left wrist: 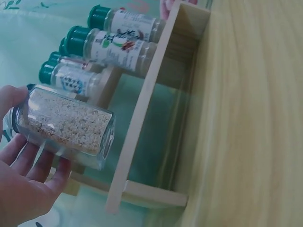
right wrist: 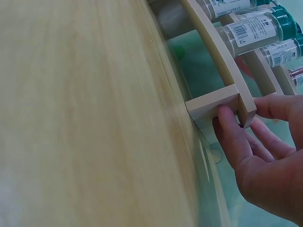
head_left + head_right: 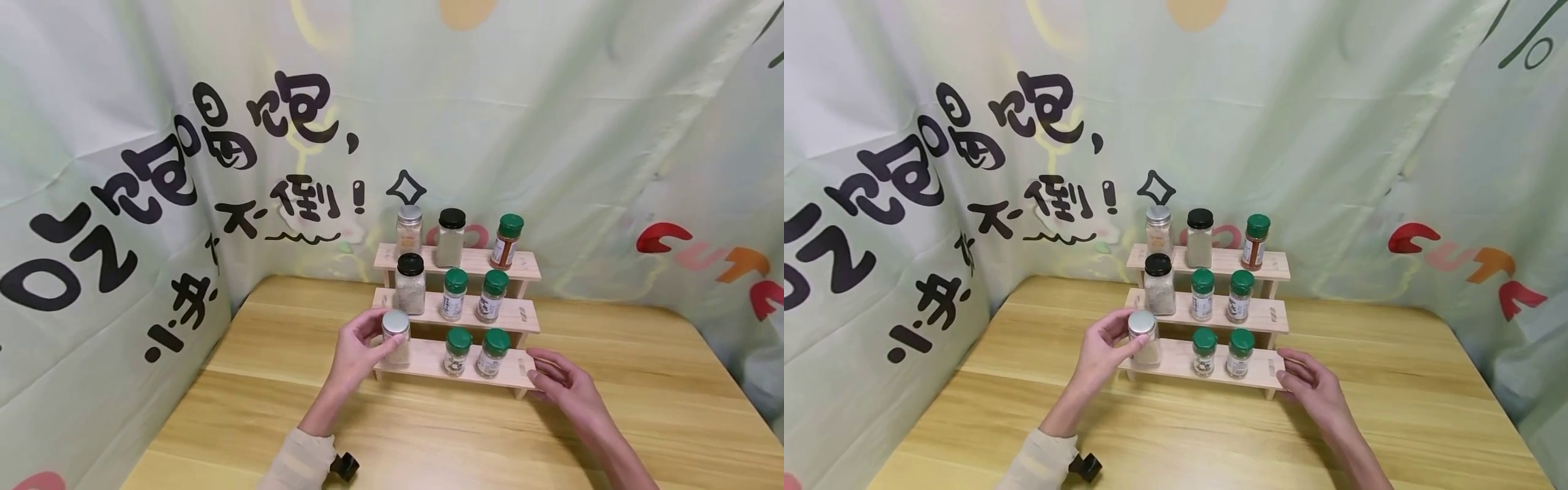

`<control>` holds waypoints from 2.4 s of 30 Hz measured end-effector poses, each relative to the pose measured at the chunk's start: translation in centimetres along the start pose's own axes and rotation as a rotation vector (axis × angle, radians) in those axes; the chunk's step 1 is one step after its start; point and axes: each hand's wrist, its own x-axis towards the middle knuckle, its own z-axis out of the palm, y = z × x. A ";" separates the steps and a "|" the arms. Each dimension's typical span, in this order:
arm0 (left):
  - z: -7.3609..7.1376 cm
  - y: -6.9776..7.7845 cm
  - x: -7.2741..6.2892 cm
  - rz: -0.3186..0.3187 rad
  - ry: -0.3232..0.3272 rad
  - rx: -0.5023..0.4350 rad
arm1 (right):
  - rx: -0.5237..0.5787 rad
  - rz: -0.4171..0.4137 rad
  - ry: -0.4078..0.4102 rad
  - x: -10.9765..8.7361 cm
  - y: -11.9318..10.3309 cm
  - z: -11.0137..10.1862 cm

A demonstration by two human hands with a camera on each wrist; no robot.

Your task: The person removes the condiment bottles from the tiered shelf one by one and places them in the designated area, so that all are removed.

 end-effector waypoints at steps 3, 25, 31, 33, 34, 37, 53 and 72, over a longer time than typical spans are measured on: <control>-0.5 0.2 0.0 0.008 0.009 0.016 | -0.004 -0.008 0.000 -0.1 0.1 0.0; -4.6 0.5 0.9 -0.012 0.175 0.000 | 0.002 0.000 -0.018 -0.1 0.0 -0.3; -6.0 0.3 1.1 -0.079 0.240 -0.028 | 0.021 -0.013 -0.033 0.0 -0.3 -0.2; -6.4 0.2 1.2 -0.097 0.257 -0.033 | 0.027 -0.013 -0.034 0.0 -0.3 -0.2; -6.6 0.1 1.3 -0.103 0.265 -0.033 | 0.028 -0.013 -0.034 0.0 -0.3 -0.3; -7.2 -0.3 1.5 -0.115 0.281 -0.026 | 0.040 -0.015 -0.037 -0.1 -0.2 -0.3; -8.4 -3.6 2.3 -0.145 0.278 -0.041 | 0.041 0.003 -0.016 -0.4 0.2 -0.5; -9.6 -6.3 6.0 -0.190 0.199 -0.010 | 0.020 -0.008 -0.024 0.2 0.2 0.4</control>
